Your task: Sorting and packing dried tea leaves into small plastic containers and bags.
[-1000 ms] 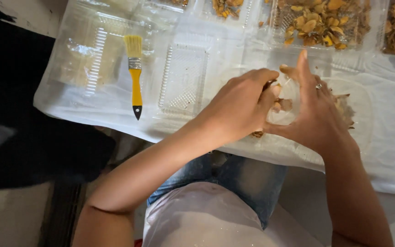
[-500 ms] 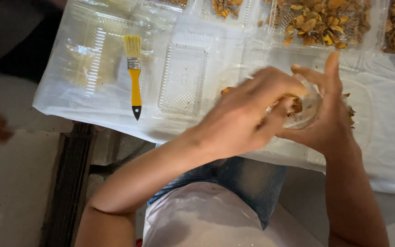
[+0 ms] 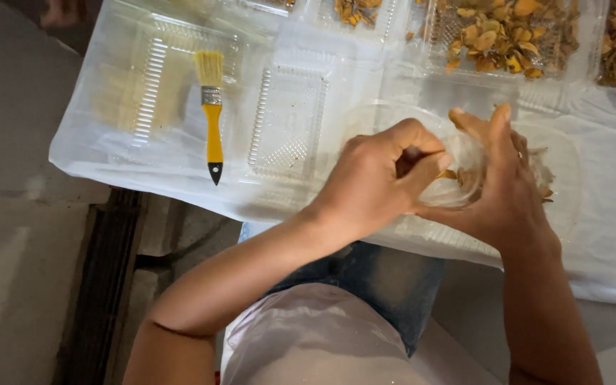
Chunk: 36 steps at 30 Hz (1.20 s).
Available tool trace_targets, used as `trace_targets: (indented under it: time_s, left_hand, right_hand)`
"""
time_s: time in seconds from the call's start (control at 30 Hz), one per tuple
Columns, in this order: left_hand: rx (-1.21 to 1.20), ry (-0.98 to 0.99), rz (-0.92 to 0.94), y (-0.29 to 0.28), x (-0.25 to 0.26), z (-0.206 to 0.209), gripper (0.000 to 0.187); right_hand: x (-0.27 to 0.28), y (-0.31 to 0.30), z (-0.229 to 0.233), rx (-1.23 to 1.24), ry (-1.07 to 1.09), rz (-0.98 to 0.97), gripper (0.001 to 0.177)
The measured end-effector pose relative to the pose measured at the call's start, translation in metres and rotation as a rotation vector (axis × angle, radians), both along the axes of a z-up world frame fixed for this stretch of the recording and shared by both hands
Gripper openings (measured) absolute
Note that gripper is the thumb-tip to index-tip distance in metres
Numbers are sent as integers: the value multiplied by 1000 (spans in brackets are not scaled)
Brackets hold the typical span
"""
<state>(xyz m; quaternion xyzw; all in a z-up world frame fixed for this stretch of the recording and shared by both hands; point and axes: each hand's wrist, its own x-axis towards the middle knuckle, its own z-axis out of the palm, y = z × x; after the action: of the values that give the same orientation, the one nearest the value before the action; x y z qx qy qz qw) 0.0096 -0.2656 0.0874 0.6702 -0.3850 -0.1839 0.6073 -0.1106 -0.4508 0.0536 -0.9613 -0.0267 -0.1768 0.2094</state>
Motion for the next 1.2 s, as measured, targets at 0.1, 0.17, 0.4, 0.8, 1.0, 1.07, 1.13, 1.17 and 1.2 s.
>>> trace_targets:
  time_s: [0.1,0.17,0.4,0.8,1.0,1.07,1.13,1.17,1.2]
  left_hand:
    - [15,-126,9,0,-2,-4,32]
    - [-327,-290,2,4,-1,-10,14]
    - [68,-444,-91,13,24,-23,23]
    - [718,-1038,-362,-25,28,-98,30]
    - [683,-987,-396,-20,19,-94,30]
    - [654,-925,-416,-19,18,-93,34]
    - [630,-921,-429,-19,20,-98,30]
    - [607,-917,-444,-19,21,-100,27]
    - [606,-917,-442,-18,24,-98,27]
  right_hand:
    - [4,5,9,243,155,-142,125]
    - [3,-13,-9,126,-310,105,106]
    - [-27,-40,-26,412,-479,27,160]
    - [-31,-23,0,-22,1,-112,134]
    - [-25,-27,-7,-83,-72,-11,156]
    - [-23,-21,-5,3,52,-100,149]
    - [-21,-24,-7,-36,22,-52,151]
    - [-20,-25,-8,-73,-9,-4,153]
    - [-20,-23,-6,-75,-8,-3,153]
